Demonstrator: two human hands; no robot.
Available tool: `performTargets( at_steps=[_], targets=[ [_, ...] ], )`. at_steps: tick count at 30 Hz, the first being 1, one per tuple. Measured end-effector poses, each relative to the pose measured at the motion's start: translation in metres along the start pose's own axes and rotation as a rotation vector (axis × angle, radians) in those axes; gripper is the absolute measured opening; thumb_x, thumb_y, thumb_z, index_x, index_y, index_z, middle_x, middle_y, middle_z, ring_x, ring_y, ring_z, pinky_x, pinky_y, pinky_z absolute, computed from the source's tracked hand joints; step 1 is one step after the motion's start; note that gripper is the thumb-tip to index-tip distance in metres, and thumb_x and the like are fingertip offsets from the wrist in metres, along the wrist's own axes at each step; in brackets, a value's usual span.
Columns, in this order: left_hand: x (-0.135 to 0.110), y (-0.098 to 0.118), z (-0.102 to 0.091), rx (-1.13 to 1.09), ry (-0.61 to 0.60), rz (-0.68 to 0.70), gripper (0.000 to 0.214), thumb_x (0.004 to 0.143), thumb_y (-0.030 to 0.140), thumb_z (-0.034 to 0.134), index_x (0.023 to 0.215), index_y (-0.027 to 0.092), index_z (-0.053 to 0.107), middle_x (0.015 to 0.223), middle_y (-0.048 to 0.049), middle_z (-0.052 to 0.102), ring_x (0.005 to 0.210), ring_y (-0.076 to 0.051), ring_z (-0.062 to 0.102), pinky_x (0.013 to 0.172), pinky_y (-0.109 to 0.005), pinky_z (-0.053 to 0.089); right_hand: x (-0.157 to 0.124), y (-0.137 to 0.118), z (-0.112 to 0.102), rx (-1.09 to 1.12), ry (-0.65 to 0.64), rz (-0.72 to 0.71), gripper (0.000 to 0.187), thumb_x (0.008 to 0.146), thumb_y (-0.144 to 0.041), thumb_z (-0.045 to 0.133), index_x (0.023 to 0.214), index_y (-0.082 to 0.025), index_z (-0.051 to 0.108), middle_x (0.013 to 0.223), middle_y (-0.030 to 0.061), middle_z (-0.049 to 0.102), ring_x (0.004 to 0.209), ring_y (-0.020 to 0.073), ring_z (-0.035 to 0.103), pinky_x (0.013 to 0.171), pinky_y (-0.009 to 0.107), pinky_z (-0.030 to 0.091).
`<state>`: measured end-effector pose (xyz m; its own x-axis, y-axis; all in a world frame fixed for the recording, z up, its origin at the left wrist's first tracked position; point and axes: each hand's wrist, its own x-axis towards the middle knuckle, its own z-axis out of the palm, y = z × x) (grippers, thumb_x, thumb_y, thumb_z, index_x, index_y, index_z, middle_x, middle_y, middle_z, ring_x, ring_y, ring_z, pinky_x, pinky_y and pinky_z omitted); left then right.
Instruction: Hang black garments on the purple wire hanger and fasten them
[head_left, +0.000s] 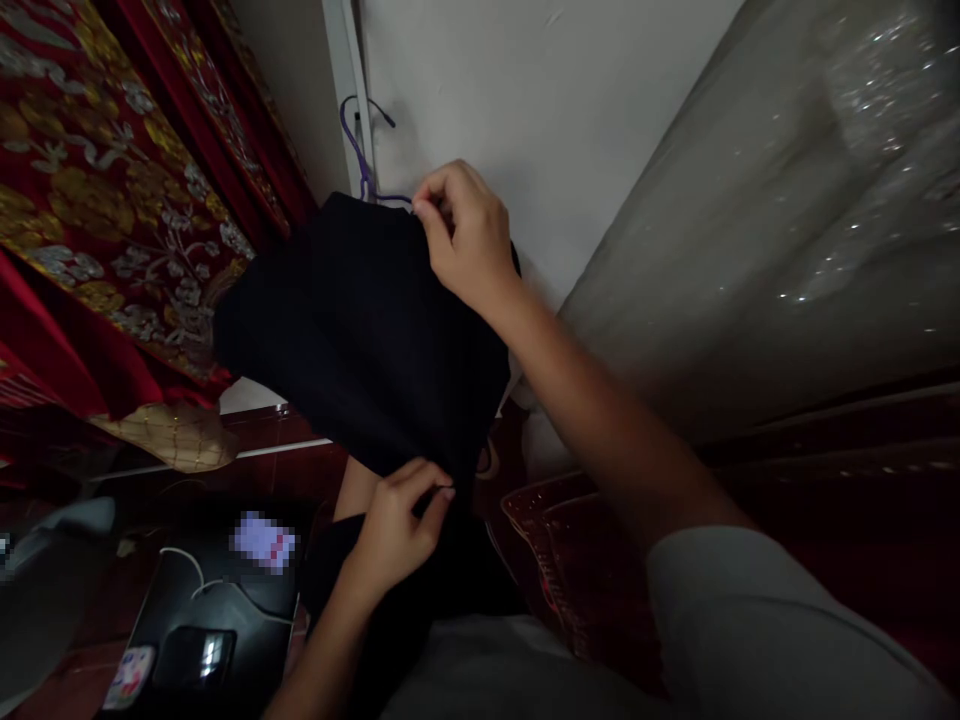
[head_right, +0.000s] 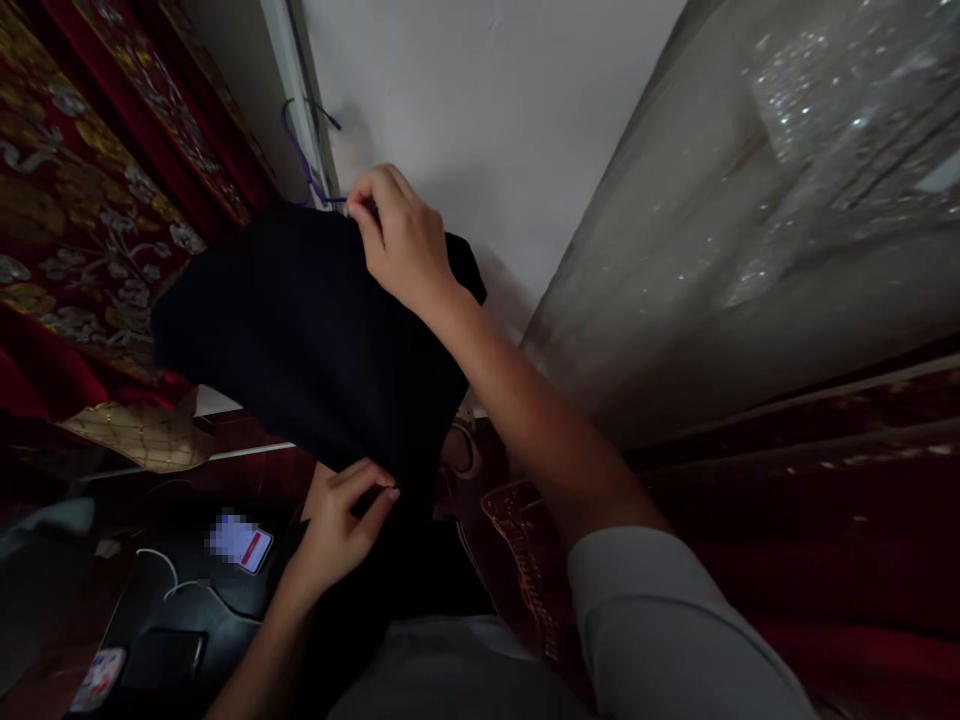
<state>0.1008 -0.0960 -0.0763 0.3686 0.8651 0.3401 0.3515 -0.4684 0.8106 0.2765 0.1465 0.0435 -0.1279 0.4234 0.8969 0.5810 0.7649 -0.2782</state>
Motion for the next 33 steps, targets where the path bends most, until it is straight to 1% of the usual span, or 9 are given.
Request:
performTargets(
  at_steps=[3, 8, 11, 13, 21, 23, 28, 30, 33],
  targets=[
    [0.030, 0.008, -0.033, 0.092, 0.013, 0.134, 0.011, 0.099, 0.019, 0.065, 0.110, 0.021, 0.068, 0.102, -0.0049, 0.070, 0.093, -0.017, 0.067, 0.083, -0.027, 0.052, -0.007, -0.012, -0.006, -0.019, -0.022, -0.013, 0.035, 0.111, -0.047, 0.034, 0.107, -0.020, 0.056, 0.107, 0.0070, 0.061, 0.105, 0.0207, 0.065, 0.100, 0.042, 0.055],
    [0.132, 0.019, -0.090, 0.219, 0.399, 0.410, 0.020, 0.104, 0.024, 0.059, 0.121, 0.021, 0.069, 0.102, -0.0055, 0.072, 0.091, -0.018, 0.068, 0.084, -0.031, 0.053, -0.025, -0.032, -0.013, -0.046, -0.061, 0.051, 0.033, 0.110, -0.046, 0.038, 0.106, -0.022, 0.059, 0.102, 0.0074, 0.067, 0.098, 0.0216, 0.068, 0.094, 0.039, 0.055],
    [0.185, 0.020, -0.107, 0.278, 0.382, 0.443, 0.014, 0.101, 0.024, 0.063, 0.111, 0.019, 0.071, 0.094, -0.0045, 0.071, 0.086, -0.019, 0.067, 0.084, -0.032, 0.052, -0.024, -0.041, -0.012, -0.033, -0.071, 0.082, 0.031, 0.110, -0.045, 0.040, 0.107, -0.021, 0.060, 0.091, 0.0057, 0.070, 0.088, 0.0204, 0.069, 0.085, 0.034, 0.055],
    [0.203, 0.020, -0.110, 0.248, 0.364, 0.410, 0.006, 0.098, 0.021, 0.067, 0.098, 0.017, 0.072, 0.087, -0.0034, 0.070, 0.081, -0.018, 0.065, 0.082, -0.030, 0.050, -0.023, -0.043, -0.010, -0.010, -0.088, 0.091, 0.029, 0.109, -0.043, 0.043, 0.108, -0.020, 0.062, 0.083, 0.0035, 0.070, 0.081, 0.0183, 0.069, 0.078, 0.029, 0.052],
    [0.215, 0.024, -0.099, -0.344, 0.507, 0.158, 0.016, 0.097, 0.015, 0.069, 0.083, 0.015, 0.061, 0.069, 0.0031, 0.057, 0.061, -0.010, 0.056, 0.067, -0.021, 0.044, -0.043, -0.027, 0.027, 0.046, -0.006, 0.052, 0.030, 0.107, -0.034, 0.043, 0.107, -0.018, 0.068, 0.093, 0.0079, 0.075, 0.073, 0.0156, 0.069, 0.067, 0.026, 0.045],
    [0.220, 0.023, -0.121, -0.403, 0.610, 0.178, 0.016, 0.100, 0.014, 0.065, 0.086, 0.015, 0.057, 0.069, 0.0050, 0.054, 0.059, -0.008, 0.055, 0.064, -0.019, 0.042, -0.062, -0.020, 0.036, 0.038, -0.098, 0.026, 0.030, 0.105, -0.032, 0.043, 0.105, -0.017, 0.069, 0.087, 0.0077, 0.075, 0.068, 0.0158, 0.067, 0.062, 0.027, 0.042],
    [0.210, 0.005, -0.210, -0.367, 1.000, 0.169, 0.029, 0.111, 0.015, 0.037, 0.083, 0.015, 0.047, 0.065, 0.0080, 0.043, 0.056, -0.001, 0.047, 0.068, -0.014, 0.040, -0.118, -0.014, 0.043, 0.110, -0.275, 0.101, 0.024, 0.101, -0.031, 0.048, 0.097, -0.020, 0.069, 0.076, 0.0036, 0.072, 0.058, 0.0133, 0.061, 0.057, 0.026, 0.037],
    [0.196, -0.009, -0.226, -0.383, 0.941, 0.114, 0.026, 0.108, 0.018, 0.050, 0.082, 0.016, 0.049, 0.066, 0.0065, 0.048, 0.059, -0.005, 0.051, 0.069, -0.017, 0.045, -0.124, -0.021, 0.043, 0.184, -0.263, 0.181, 0.024, 0.102, -0.035, 0.049, 0.098, -0.021, 0.068, 0.072, 0.0012, 0.070, 0.055, 0.0119, 0.058, 0.057, 0.025, 0.037],
    [0.174, -0.028, -0.218, -0.488, 0.791, 0.097, 0.022, 0.097, 0.019, 0.068, 0.079, 0.018, 0.054, 0.069, 0.0035, 0.056, 0.065, -0.011, 0.058, 0.074, -0.024, 0.053, -0.105, -0.038, 0.050, 0.332, -0.250, 0.351, 0.032, 0.105, -0.047, 0.047, 0.103, -0.020, 0.065, 0.067, -0.0012, 0.063, 0.056, 0.0118, 0.057, 0.059, 0.024, 0.039]
  ],
)
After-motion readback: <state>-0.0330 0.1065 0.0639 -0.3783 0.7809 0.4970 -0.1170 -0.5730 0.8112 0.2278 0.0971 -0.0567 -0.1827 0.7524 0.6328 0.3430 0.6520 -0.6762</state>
